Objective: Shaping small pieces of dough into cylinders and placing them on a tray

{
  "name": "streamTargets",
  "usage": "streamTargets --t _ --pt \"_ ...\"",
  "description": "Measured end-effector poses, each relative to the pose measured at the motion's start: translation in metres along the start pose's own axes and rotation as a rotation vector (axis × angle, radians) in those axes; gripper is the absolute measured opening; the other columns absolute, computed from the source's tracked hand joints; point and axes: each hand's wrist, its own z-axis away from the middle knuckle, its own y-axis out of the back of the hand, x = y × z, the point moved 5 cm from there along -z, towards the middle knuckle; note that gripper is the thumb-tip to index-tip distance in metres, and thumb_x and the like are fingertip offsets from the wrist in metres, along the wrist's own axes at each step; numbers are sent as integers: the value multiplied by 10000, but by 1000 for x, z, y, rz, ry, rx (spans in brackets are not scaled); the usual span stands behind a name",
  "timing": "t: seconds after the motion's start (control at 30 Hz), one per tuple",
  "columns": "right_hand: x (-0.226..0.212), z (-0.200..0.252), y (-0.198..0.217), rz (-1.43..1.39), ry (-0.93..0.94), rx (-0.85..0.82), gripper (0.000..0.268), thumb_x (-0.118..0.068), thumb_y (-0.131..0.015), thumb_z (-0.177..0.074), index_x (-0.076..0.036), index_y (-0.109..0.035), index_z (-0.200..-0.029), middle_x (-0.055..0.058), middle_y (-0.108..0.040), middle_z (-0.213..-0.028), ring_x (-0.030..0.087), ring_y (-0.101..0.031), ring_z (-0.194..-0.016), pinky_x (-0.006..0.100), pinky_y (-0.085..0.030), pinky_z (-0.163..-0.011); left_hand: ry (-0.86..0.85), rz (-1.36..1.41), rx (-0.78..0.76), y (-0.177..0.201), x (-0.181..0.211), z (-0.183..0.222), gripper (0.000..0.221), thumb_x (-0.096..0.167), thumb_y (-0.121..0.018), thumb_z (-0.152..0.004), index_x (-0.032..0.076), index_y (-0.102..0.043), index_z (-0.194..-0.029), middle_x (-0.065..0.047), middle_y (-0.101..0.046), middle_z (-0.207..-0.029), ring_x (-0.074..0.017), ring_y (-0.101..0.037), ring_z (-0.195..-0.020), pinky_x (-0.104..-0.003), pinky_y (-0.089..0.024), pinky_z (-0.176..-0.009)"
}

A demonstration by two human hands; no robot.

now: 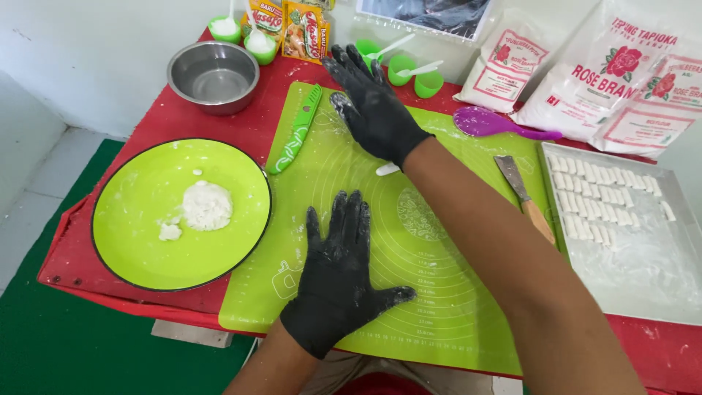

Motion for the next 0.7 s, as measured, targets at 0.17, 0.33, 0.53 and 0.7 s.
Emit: streamTargets --t 0.17,0.33,0.53,0.7 --pt "-32 68 3 55 -100 -292 699 -354 -493 -1078 -110 -179 -1653 188 -87 -1730 375 -85 -1608 623 -81 -1257 5 -13 -32 0 0 -3 1322 831 -715 -734 -119 -278 -1544 -364 -326 -1603 -500 -268 -1533 -756 -57 -1208" --pt "-57 150 39 71 -42 -424 781 -565 -341 -1044 -88 -189 -1643 222 -110 -1725 421 -86 -1597 667 -72 -1219 -17 -46 -28 -1 0 -2 1323 849 -704 -727 -126 -308 -1530 -374 -335 -1598 -505 -267 -1534 -765 -67 -1199" --pt "-93 232 98 68 -29 -377 694 -459 -478 -1036 -133 -309 -1624 136 -292 -1706 319 -261 -1589 489 -176 -1267 -34 -71 -30 -4 1 0 1315 840 -707 -754 -111 -275 -1553 -336 -292 -1637 -486 -233 -1557 -757 -61 -1215" --pt "-103 248 126 112 -195 -198 657 -348 -552 -996 -110 -380 -1584 123 -397 -1664 310 -375 -1544 514 -259 -1255 -37 -97 -20 -6 1 1 1317 851 -698 -758 -109 -275 -1555 -339 -304 -1633 -488 -251 -1552 -760 -94 -1214"
